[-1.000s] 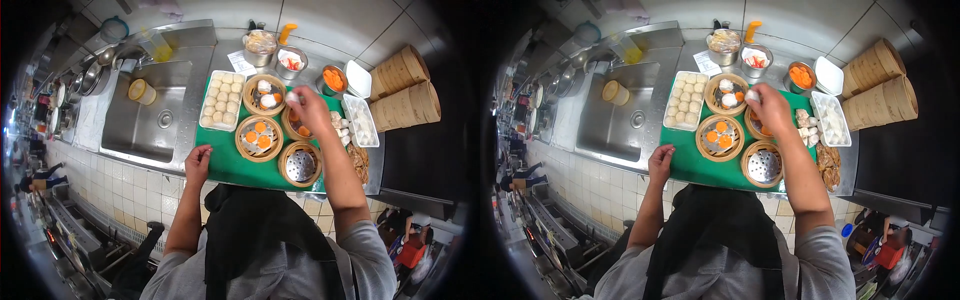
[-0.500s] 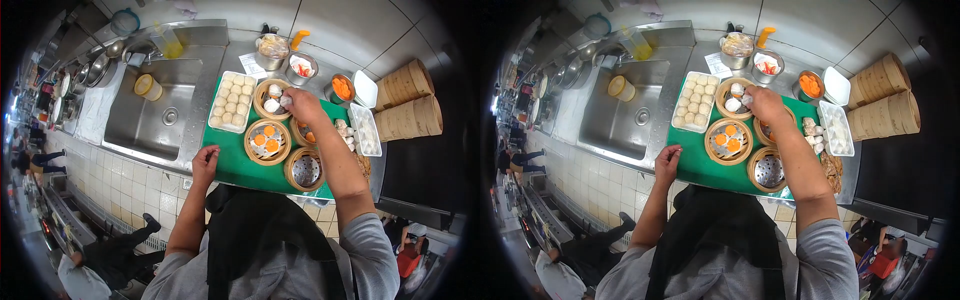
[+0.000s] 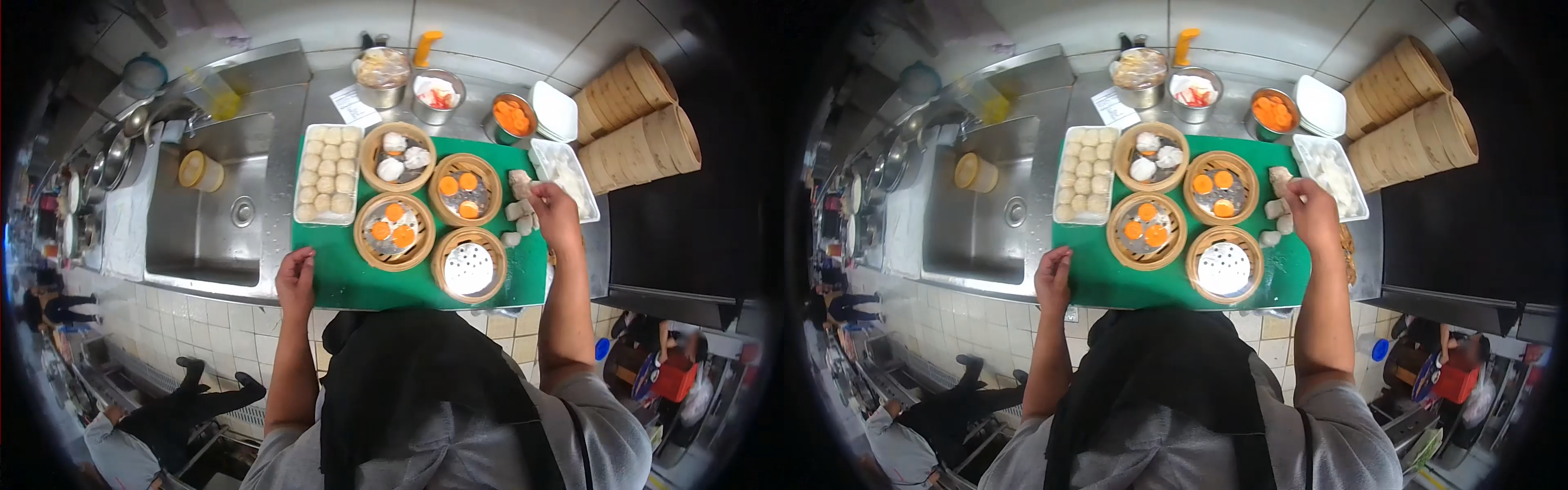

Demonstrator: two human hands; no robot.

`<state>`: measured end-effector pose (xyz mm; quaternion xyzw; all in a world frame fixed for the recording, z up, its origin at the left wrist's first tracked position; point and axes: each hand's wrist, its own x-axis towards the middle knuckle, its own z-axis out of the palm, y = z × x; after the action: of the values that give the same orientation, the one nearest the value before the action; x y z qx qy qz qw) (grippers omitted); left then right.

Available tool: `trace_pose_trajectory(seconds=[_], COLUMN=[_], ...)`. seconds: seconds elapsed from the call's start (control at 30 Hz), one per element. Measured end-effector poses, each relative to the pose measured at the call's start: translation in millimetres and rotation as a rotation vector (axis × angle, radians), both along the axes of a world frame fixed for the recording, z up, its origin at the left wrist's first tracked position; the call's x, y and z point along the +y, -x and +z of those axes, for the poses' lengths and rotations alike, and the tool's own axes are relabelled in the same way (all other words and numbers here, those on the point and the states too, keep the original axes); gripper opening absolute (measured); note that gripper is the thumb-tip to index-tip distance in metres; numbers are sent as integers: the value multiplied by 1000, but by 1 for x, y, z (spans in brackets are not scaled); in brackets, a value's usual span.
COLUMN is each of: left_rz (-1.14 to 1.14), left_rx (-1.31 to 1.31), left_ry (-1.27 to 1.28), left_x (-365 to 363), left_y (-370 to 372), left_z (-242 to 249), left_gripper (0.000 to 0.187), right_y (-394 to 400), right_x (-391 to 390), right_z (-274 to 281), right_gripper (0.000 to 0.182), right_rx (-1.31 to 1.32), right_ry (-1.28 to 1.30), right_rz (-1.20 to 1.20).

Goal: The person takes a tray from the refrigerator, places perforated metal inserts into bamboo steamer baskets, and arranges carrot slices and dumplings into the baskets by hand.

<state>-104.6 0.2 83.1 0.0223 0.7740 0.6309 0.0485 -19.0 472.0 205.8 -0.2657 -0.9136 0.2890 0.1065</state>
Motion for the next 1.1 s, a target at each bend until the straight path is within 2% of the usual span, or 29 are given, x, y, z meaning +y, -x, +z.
trace_pose_trajectory(seconds=[0.03, 0.13, 0.27, 0.37, 0.5, 0.6, 0.67, 0.73, 0.77, 0.8, 0.87, 0.9, 0.93, 1.0, 1.1], left_rz=[1, -3, -8, -15, 17, 38, 57, 61, 58, 66, 63, 66, 46, 26, 28], left_rx=[-13, -28, -22, -13, -8, -19, 65, 65, 67, 65, 69, 69, 53, 36, 28], left_ry=[-33, -52, 23, 0, 18, 28, 15, 6, 0, 1, 34, 32, 33, 32, 35], left_x=[2, 4, 7, 9, 10, 12, 14, 15, 14, 14, 13, 12, 10, 9, 9], left_y=[1, 6, 12, 12, 11, 11, 10, 10, 10, 10, 10, 10, 10, 9, 10], left_z=[0, -1, -1, 1, -1, -2, -3, -4, -5, -5, -6, -7, -8, -9, -10], left_gripper=[18, 18, 18, 18, 17, 16, 13, 13, 13, 13, 13, 13, 14, 16, 16], right_y=[-21, -59, -65, -51, -38, -36, -41, -42, -47, -45, -45, -44, -40, -25, -3], right_x=[7, 15, -2, -26, -28, -15, -2, -1, 0, -8, -20, -21, -25, -36, -47], right_z=[-2, -20, -46, -49, -66, -77, -88, -82, -74, -58, -36, -31, -26, -15, -15], right_gripper=[22, 22, 29, 34, 32, 32, 29, 27, 32, 32, 42, 44, 44, 47, 35], right_rx=[-45, -199, -185, -157, -120, -99, -68, 117, 125, 121, 395, 445, 444, 483, 502], right_ry=[-62, -18, -71, -87, -180, -136, -134, 426, 551, 551, 936, 1049, 1047, 1234, 1238], right_rz=[-70, -153, -109, -211, -293, -288, -271, -397, -454, -446, -427, -316, -314, -162, -86])
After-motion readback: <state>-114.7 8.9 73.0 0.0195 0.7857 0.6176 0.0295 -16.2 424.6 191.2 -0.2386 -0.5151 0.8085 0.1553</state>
